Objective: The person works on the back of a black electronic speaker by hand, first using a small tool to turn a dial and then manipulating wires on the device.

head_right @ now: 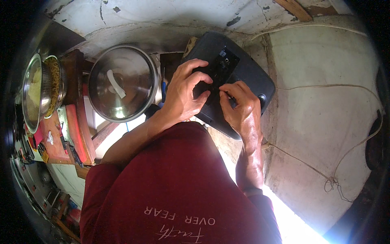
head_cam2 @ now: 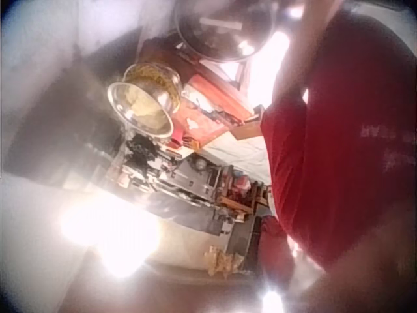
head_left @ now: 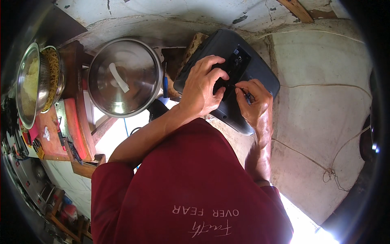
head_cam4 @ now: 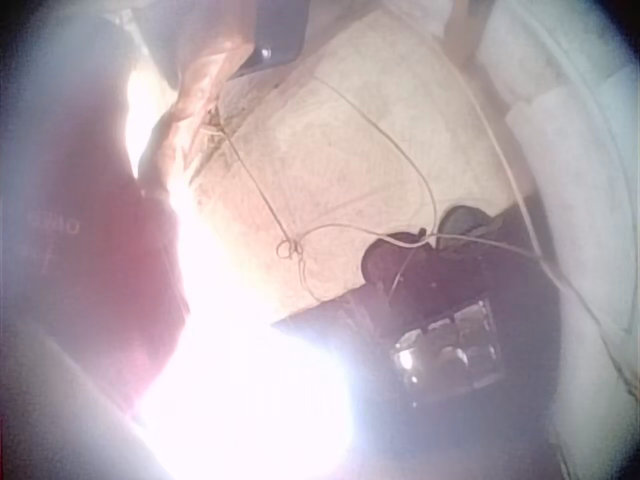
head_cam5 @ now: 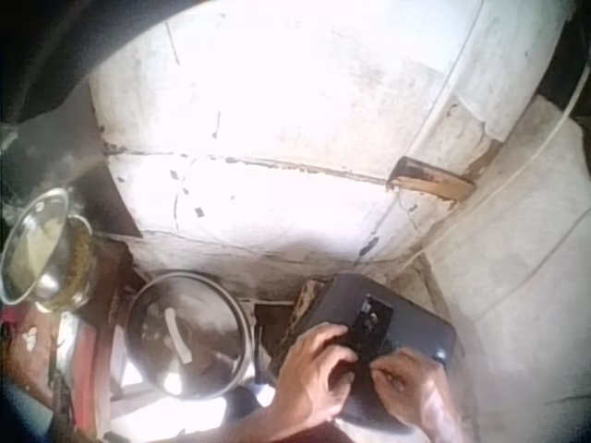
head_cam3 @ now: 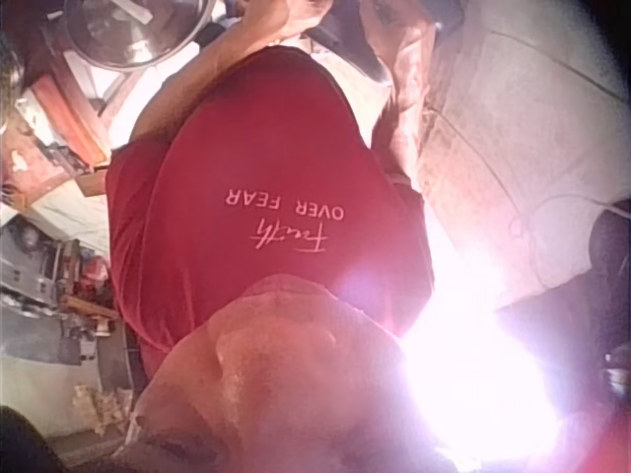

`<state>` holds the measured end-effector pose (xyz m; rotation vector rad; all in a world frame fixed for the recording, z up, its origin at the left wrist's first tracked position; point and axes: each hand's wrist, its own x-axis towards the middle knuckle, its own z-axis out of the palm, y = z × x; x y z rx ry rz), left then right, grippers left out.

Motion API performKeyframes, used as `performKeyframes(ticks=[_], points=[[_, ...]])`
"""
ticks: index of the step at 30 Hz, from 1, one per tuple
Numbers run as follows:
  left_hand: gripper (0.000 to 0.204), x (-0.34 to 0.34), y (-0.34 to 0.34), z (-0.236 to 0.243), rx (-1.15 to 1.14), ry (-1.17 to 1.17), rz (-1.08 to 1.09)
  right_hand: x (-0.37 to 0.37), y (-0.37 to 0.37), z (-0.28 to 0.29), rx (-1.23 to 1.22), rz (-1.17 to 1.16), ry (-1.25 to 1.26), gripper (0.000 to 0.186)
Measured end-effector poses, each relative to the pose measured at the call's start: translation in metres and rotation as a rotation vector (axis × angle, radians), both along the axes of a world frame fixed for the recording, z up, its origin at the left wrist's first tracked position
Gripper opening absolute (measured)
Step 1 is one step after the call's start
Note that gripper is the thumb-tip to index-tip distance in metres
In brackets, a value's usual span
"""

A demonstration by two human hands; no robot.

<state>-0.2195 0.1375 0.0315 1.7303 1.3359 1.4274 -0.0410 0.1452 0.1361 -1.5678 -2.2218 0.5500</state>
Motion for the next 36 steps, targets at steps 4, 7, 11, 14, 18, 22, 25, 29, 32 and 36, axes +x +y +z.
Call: performKeyframes(ticks=[4,7,11,14,18,22,25,29,32,36], points=[[0.038,-0.001,0.0,0.0,0.009,-0.012,-0.002,0.002,0.0,-0.003,0.012,0.022,0.018,0.016],[0.038,-0.001,0.001,0.001,0.005,-0.011,-0.005,0.001,0.0,-0.002,-0.023,0.013,0.021,0.016],[0.038,-0.001,0.0,0.001,-0.002,-0.002,-0.007,-0.001,0.0,-0.001,-0.02,0.028,0.021,0.014],[0.037,-0.002,0.0,0.001,-0.005,-0.002,-0.011,-0.002,0.001,0.0,-0.032,0.037,0.026,0.014],[0.037,-0.002,0.0,0.002,-0.009,0.004,-0.013,-0.002,0.0,-0.002,-0.05,0.037,0.048,0.015],[0.036,-0.002,0.0,0.002,-0.011,0.006,-0.013,-0.004,0.002,-0.004,-0.02,0.04,0.003,0.016],[0.037,-0.002,0.0,0.002,-0.005,0.008,-0.013,-0.003,0.004,-0.008,0.01,0.07,-0.017,0.016],[0.036,-0.002,0.001,0.0,-0.001,0.001,-0.015,0.001,0.006,-0.012,0.006,0.064,-0.026,0.015],[0.036,-0.001,0.001,-0.001,0.002,0.003,-0.014,0.001,0.007,-0.012,-0.011,0.063,-0.028,0.014],[0.037,-0.001,0.0,-0.001,-0.001,0.01,-0.012,0.002,0.008,-0.013,-0.03,0.069,-0.022,0.012]])
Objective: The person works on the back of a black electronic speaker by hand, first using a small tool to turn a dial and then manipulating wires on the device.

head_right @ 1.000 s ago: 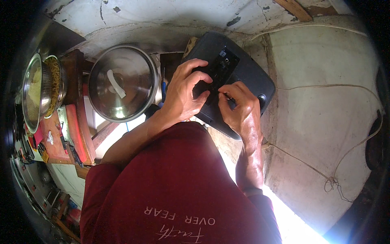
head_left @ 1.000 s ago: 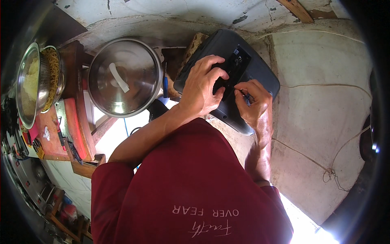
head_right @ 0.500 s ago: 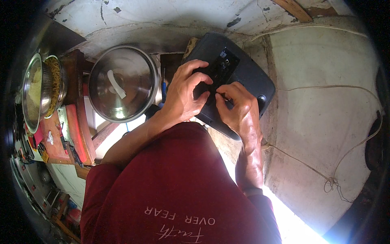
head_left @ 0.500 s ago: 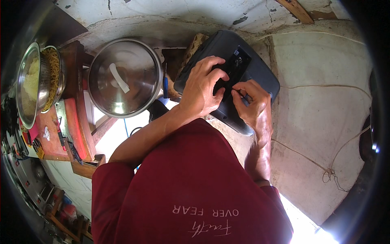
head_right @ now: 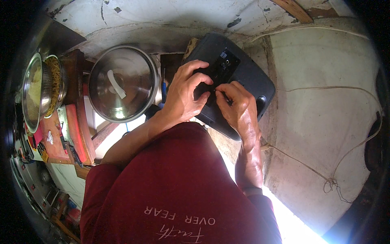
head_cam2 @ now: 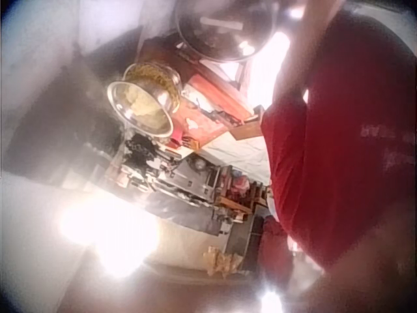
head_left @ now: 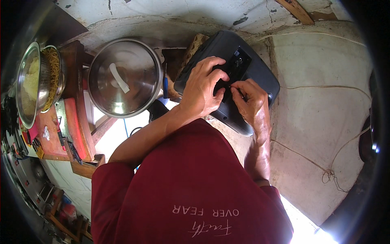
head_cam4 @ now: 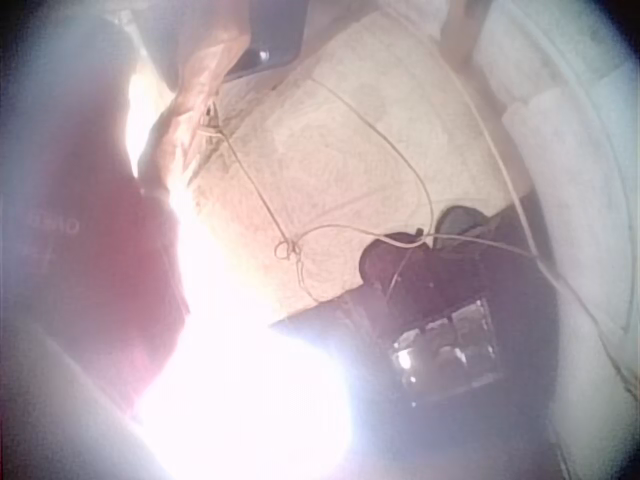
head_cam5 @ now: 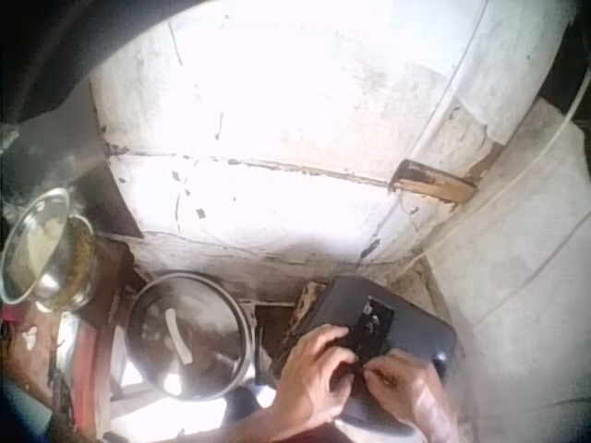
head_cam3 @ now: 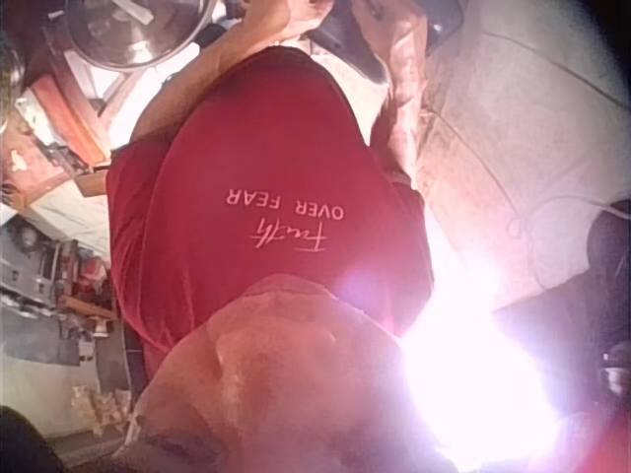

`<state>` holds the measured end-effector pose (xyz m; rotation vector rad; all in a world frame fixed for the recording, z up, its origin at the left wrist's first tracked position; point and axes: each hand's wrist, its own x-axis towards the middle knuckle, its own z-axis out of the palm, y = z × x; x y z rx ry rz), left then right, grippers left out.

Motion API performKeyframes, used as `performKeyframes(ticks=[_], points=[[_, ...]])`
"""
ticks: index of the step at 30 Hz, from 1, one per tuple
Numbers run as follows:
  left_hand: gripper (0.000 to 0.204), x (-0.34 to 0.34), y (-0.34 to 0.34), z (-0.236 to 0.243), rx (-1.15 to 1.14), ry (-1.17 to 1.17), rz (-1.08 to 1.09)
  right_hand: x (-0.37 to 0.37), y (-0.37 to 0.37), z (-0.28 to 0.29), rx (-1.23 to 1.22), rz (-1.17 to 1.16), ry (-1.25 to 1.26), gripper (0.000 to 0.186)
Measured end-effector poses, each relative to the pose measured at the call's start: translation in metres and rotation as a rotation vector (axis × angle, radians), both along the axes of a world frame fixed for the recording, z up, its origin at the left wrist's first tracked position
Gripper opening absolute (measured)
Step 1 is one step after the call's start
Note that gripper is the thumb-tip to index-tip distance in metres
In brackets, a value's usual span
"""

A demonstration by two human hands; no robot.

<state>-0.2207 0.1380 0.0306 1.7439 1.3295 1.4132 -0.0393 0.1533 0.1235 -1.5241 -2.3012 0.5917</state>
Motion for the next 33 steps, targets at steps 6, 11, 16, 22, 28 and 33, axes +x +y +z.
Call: performKeyframes(ticks=[6,11,16,22,28,33], points=[[0.036,-0.0001,-0.0001,0.0018,-0.005,0.004,0.002,0.0003,0.0,-0.0011,-0.003,0.02,0.016,0.012],[0.035,0.0001,0.0002,0.0023,-0.008,0.002,0.0,-0.0004,0.0004,-0.0017,0.011,0.043,0.002,0.011],[0.034,0.0003,0.0002,0.0032,-0.003,0.007,0.0,-0.0003,-0.0003,-0.0021,0.01,0.046,-0.004,0.01],[0.034,0.0006,0.0002,0.0029,-0.009,0.012,0.001,0.0018,0.0013,-0.0037,-0.001,0.062,0.012,0.01],[0.034,0.0003,0.0009,0.0027,-0.003,0.013,0.001,0.0027,0.0025,-0.0046,-0.009,0.068,0.027,0.009],[0.027,0.0025,0.0005,0.0001,0.022,0.038,-0.001,0.0028,0.0025,-0.0034,-0.019,0.039,0.06,0.011]])
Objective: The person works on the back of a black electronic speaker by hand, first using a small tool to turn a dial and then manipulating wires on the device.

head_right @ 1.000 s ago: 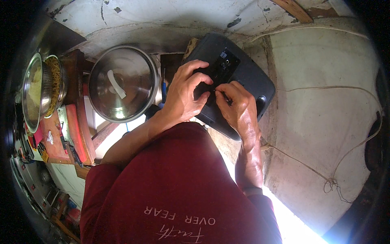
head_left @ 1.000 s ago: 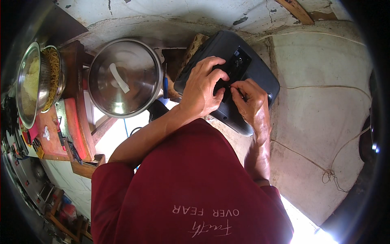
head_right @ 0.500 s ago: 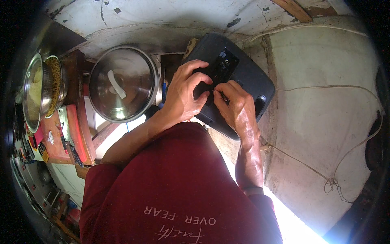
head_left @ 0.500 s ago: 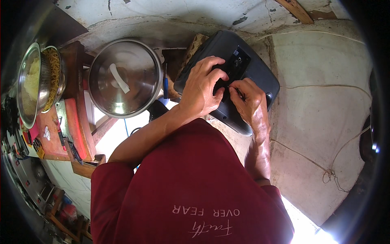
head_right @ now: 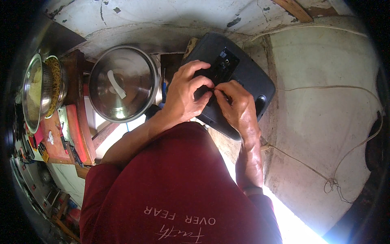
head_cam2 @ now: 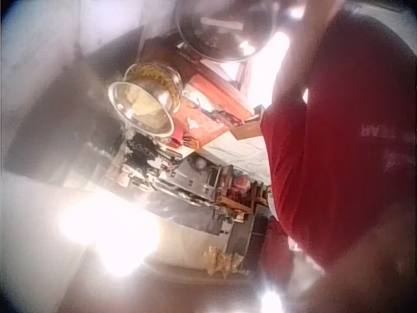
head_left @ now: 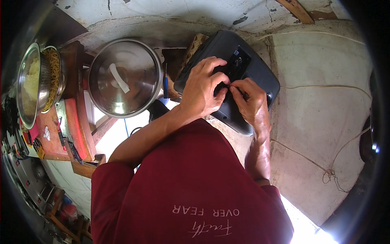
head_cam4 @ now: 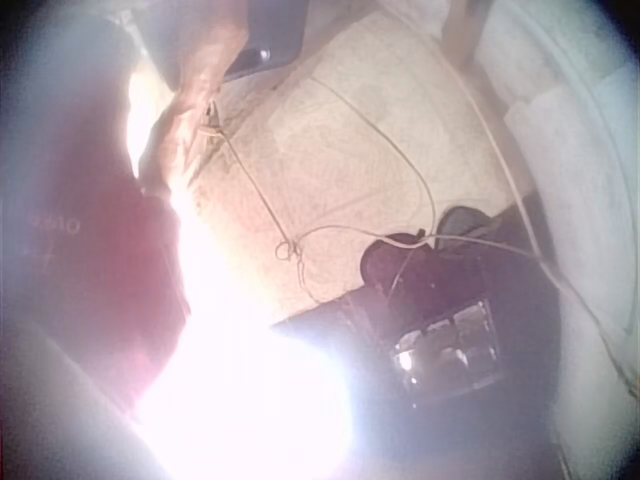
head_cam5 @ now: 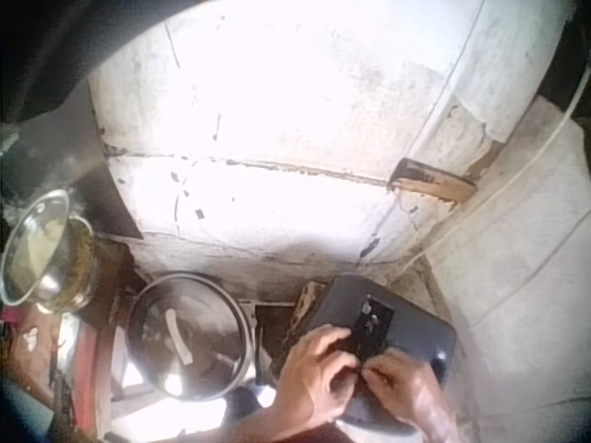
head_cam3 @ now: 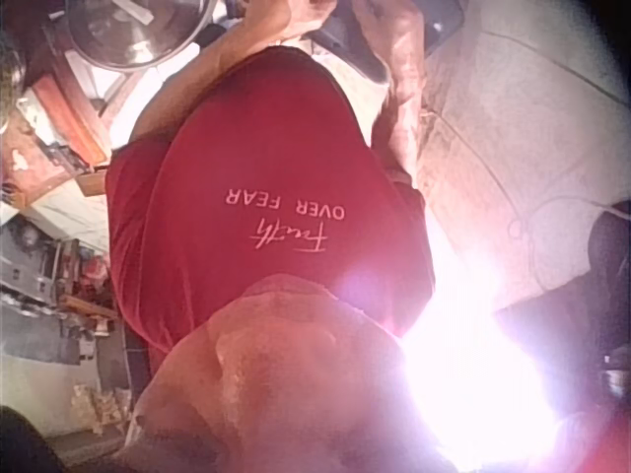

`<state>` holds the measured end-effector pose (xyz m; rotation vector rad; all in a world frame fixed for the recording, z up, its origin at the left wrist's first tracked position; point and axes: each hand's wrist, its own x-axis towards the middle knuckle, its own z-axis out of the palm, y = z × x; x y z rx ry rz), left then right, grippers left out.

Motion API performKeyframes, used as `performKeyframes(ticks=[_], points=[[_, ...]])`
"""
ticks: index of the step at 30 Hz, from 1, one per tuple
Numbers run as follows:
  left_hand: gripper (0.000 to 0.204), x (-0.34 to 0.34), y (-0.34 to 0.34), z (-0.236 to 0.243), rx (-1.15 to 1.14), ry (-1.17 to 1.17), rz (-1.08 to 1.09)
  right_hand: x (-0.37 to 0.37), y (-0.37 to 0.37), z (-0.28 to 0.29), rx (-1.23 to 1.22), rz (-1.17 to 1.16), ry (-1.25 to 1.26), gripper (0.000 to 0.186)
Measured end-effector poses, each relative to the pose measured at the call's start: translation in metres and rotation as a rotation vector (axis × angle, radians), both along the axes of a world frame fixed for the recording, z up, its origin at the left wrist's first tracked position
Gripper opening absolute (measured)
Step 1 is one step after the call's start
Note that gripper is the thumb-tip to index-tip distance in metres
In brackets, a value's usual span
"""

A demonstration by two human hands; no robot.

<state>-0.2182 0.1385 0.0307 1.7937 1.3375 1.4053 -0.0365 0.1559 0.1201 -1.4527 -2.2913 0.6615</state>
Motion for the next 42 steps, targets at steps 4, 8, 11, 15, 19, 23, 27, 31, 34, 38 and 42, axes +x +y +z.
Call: performKeyframes(ticks=[4,8,11,15,19,23,27,31,34,38,42], points=[[0.02,0.0035,0.0003,-0.0005,-0.005,0.01,0.02,0.0008,-0.0029,0.0078,-0.033,-0.09,-0.043,0.015],[0.018,0.0041,0.0,-0.0008,-0.01,0.017,0.033,0.0006,-0.0014,0.0081,-0.013,-0.053,-0.038,0.016],[0.017,0.0037,0.0001,-0.0003,-0.016,0.017,0.033,-0.0036,-0.0015,0.008,-0.012,-0.035,-0.029,0.015],[0.016,0.0034,0.0,0.001,-0.027,0.016,0.027,-0.0028,-0.0022,0.0039,-0.006,-0.016,0.011,0.012],[0.016,0.0034,-0.0006,0.0018,-0.035,0.013,0.027,-0.0036,-0.0008,0.0052,-0.043,-0.023,0.014,0.009],[0.016,0.0041,-0.0007,-0.0002,-0.032,0.013,0.026,-0.0026,0.0008,0.0051,-0.062,-0.024,0.028,0.008],[0.017,0.0041,-0.0009,-0.001,-0.026,0.013,0.024,0.0002,0.0004,0.0018,-0.068,-0.039,0.044,0.007],[0.017,0.0041,0.0,-0.0024,-0.014,0.004,0.031,0.0,0.0,0.0005,-0.06,-0.043,0.047,0.007],[0.017,0.0045,-0.0002,-0.0022,-0.017,-0.002,0.033,-0.0027,-0.0008,0.0049,-0.076,-0.052,0.026,0.007],[0.017,0.005,0.0001,-0.0022,-0.01,0.003,0.039,-0.0029,-0.0008,0.0039,-0.064,-0.045,0.038,0.007],[0.017,0.0048,0.0,-0.0021,-0.006,0.007,0.035,-0.0029,-0.0003,0.0021,-0.034,-0.045,0.038,0.007]])
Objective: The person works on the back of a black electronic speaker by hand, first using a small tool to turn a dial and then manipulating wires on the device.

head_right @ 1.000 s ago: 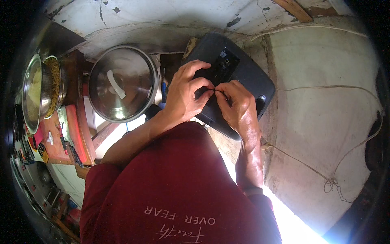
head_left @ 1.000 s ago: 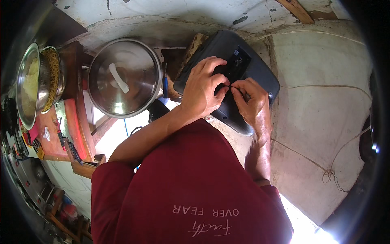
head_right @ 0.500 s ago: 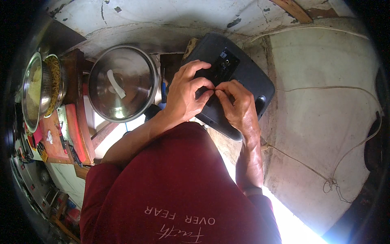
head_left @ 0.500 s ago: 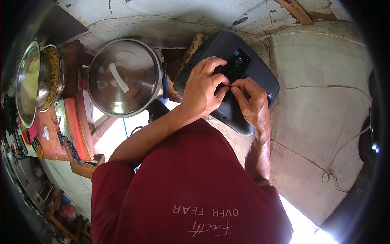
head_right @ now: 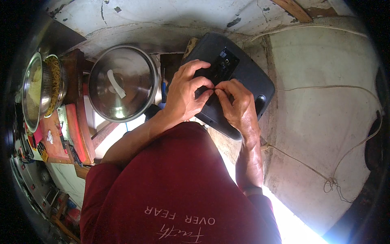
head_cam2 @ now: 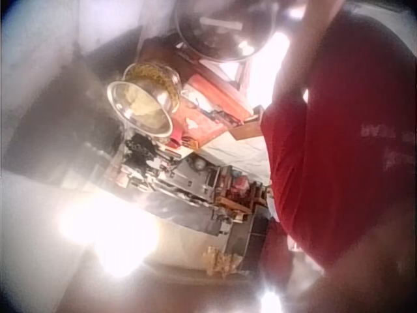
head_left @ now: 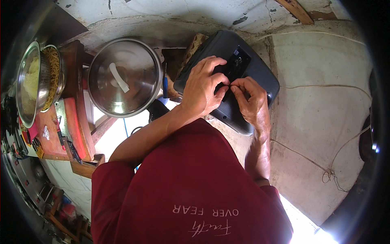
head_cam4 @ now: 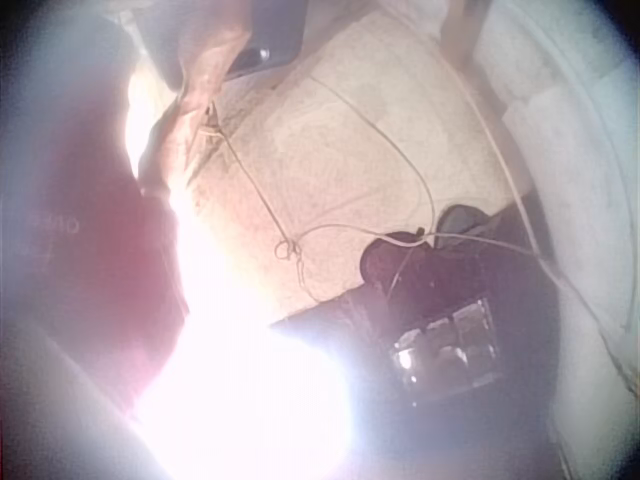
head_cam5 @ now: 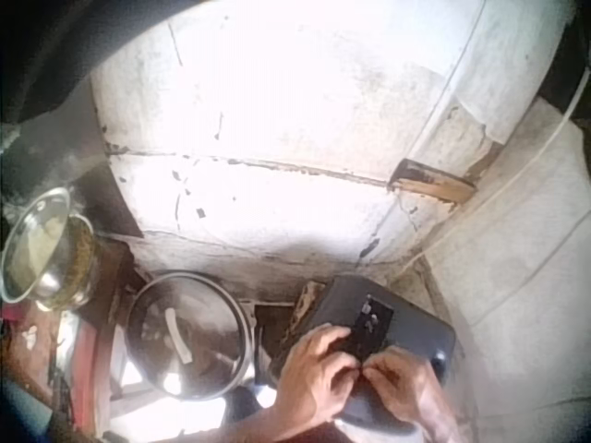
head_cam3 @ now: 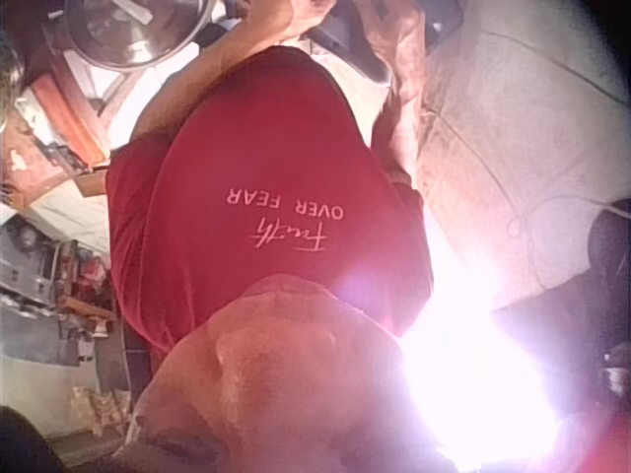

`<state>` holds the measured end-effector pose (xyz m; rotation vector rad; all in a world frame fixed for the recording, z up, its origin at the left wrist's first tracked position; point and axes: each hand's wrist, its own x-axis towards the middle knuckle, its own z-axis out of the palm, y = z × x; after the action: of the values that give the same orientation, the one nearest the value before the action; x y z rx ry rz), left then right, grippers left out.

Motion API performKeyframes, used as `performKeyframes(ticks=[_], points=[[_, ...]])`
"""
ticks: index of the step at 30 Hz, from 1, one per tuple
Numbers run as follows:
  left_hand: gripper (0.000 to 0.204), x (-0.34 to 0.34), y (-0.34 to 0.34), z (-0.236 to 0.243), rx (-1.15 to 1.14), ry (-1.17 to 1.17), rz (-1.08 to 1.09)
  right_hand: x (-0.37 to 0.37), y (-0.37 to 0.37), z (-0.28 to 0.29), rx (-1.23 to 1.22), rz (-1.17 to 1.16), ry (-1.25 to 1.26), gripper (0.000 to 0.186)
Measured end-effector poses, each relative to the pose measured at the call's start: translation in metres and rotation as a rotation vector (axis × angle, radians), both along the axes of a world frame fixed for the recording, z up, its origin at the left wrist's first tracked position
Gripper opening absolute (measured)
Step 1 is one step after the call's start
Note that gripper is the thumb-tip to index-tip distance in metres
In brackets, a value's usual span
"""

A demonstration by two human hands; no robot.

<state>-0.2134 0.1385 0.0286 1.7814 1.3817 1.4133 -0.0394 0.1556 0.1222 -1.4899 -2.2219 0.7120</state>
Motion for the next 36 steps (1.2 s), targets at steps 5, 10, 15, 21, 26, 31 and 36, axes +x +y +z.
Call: performKeyframes(ticks=[5,10,15,21,26,31,36], points=[[0.016,-0.0008,-0.0001,0.0005,0.001,-0.005,-0.003,-0.0004,0.0012,-0.0014,0.021,-0.002,-0.005,0.007],[0.017,-0.0007,-0.0003,0.0003,-0.005,-0.001,-0.003,-0.0009,0.0001,-0.0011,0.032,-0.002,-0.014,0.007],[0.017,-0.0004,-0.0003,0.0,-0.006,-0.004,-0.002,-0.0017,-0.0021,0.0012,0.005,0.004,-0.02,0.007],[0.022,-0.0026,-0.0006,0.003,-0.01,-0.019,-0.018,-0.0009,-0.003,-0.0011,0.024,0.011,-0.002,0.008],[0.025,-0.0035,-0.0003,0.0022,-0.004,-0.011,-0.026,-0.0019,-0.0023,-0.0007,0.032,0.001,-0.025,0.008],[0.025,-0.0024,-0.0002,0.0009,0.003,-0.006,-0.016,-0.0022,-0.0017,-0.0001,0.039,0.001,-0.025,0.007],[0.025,-0.0015,0.0007,0.0,0.023,-0.008,-0.004,-0.0006,0.0007,-0.0033,0.057,-0.004,-0.023,0.007]])
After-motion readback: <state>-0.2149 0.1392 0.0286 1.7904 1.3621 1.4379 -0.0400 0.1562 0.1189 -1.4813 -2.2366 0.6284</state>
